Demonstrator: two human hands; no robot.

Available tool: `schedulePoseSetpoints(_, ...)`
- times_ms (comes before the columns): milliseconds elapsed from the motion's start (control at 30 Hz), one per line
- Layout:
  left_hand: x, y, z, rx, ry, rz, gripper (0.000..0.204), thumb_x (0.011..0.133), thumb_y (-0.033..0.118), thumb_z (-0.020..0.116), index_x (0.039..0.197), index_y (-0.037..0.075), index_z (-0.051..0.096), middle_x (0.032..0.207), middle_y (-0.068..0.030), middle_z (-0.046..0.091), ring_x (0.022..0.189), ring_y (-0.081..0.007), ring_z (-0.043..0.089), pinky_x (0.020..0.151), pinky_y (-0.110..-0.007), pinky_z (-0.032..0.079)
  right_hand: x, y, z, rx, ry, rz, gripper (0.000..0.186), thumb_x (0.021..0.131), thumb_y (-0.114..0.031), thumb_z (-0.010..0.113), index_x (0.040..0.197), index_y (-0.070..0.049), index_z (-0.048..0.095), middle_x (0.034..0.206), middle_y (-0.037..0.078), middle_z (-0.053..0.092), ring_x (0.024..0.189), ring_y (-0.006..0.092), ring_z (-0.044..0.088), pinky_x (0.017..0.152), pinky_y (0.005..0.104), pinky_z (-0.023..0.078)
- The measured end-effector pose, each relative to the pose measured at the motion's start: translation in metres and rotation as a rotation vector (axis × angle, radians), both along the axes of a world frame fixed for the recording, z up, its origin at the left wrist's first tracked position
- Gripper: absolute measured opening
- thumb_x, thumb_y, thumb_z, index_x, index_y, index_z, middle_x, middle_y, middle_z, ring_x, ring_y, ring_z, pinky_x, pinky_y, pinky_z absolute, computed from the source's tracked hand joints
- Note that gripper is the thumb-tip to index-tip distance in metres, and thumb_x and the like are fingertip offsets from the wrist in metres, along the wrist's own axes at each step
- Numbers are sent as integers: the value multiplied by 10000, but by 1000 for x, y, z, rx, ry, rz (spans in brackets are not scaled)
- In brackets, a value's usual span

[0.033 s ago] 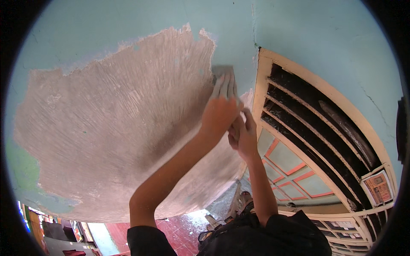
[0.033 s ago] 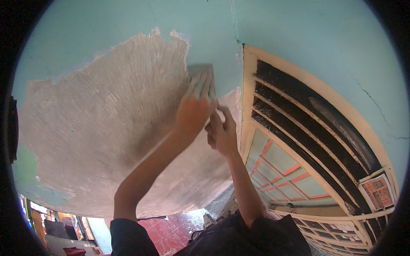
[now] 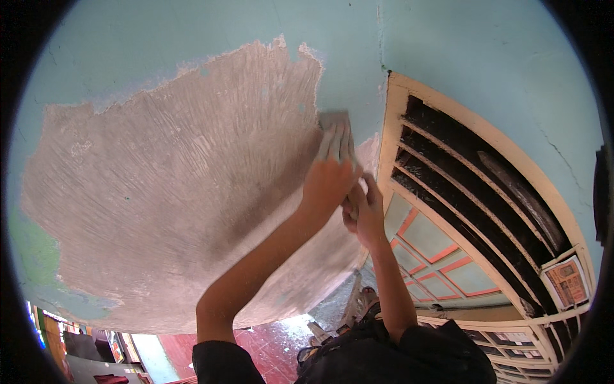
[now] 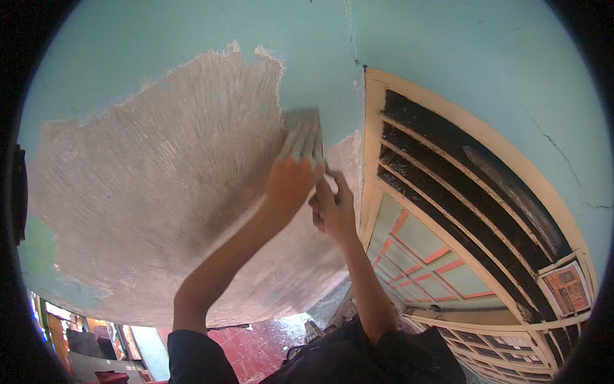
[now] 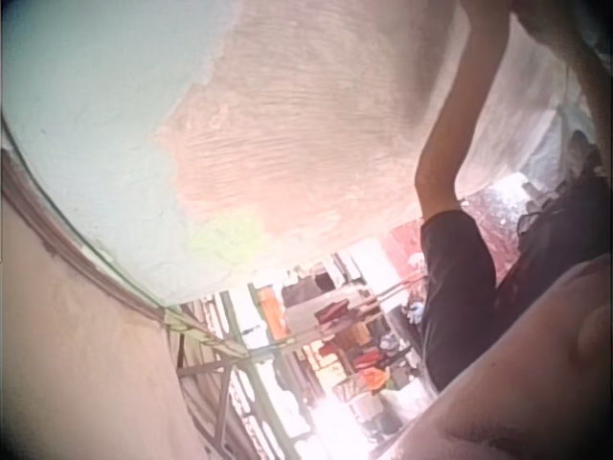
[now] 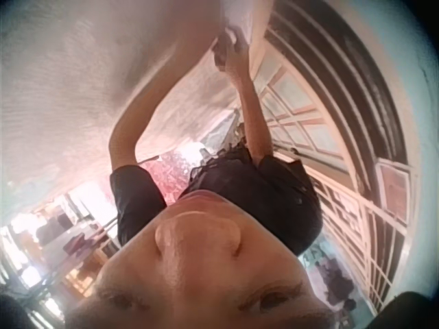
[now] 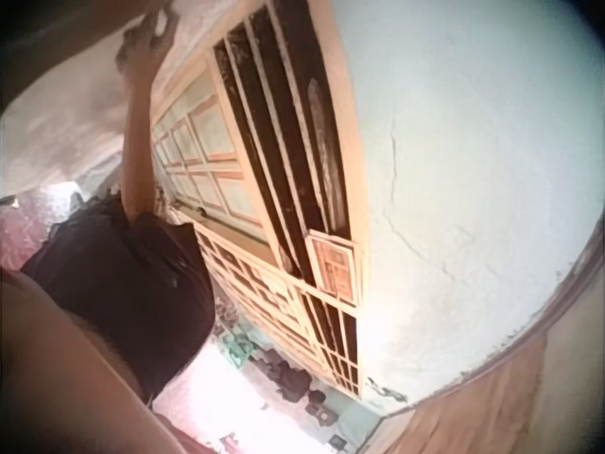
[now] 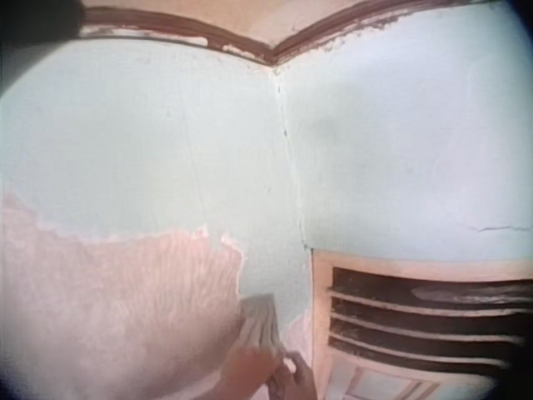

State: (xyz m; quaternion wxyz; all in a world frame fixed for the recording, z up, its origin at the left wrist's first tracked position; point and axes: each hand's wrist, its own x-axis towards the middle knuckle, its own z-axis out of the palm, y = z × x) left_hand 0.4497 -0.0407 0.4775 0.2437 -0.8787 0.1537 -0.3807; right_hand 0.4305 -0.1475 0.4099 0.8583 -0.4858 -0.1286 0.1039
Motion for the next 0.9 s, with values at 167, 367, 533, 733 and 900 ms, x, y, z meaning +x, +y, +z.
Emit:
schedulePoseSetpoints(167, -38, 10, -51, -314, 238, -189, 454, 731, -5, 607, 1183, -46, 614, 1288, -194, 586, 1254, -307, 526, 1065, -367, 420, -29, -4, -51, 20, 102, 101, 273, 1022, -294, 464, 1256, -157, 435, 645, 5, 446, 368, 28, 280, 313, 180, 204)
schedulePoseSetpoints(367, -111, 3, -82, -1164, -27, -292, 394, 797, -106, 576, 1182, -26, 611, 1210, -196, 633, 1133, -308, 617, 964, -378, 489, -38, -6, -51, 160, 21, 85, 457, 1031, -225, 380, 1476, -177, 291, 664, 29, 463, 363, 42, 299, 310, 182, 230)
schedulePoseSetpoints(533, -84, -3, -55, -1842, 339, -336, 233, 955, 122, 522, 1118, -23, 603, 998, -220, 693, 829, -333, 702, 707, -364, 555, -39, 3, -33, 254, 16, 97, 465, 1021, -173, 335, 1481, -143, 277, 663, 35, 471, 357, 48, 321, 307, 185, 246)
schedulePoseSetpoints(733, -31, -2, -45, -1595, 261, -316, 283, 990, 188, 479, 985, -61, 614, 875, -221, 698, 756, -289, 711, 623, -355, 536, -41, 21, -28, 233, 27, 90, 434, 1029, -170, 328, 1461, -133, 296, 662, 13, 517, 344, 33, 333, 293, 188, 252)
schedulePoseSetpoints(900, -25, -5, -38, -1621, 229, -270, 322, 981, 161, 488, 806, -79, 612, 750, -223, 679, 619, -334, 684, 516, -391, 496, -41, 28, -25, 222, 101, 63, 374, 1043, -172, 363, 1408, -100, 327, 591, -17, 454, 359, 31, 319, 309, 200, 245)
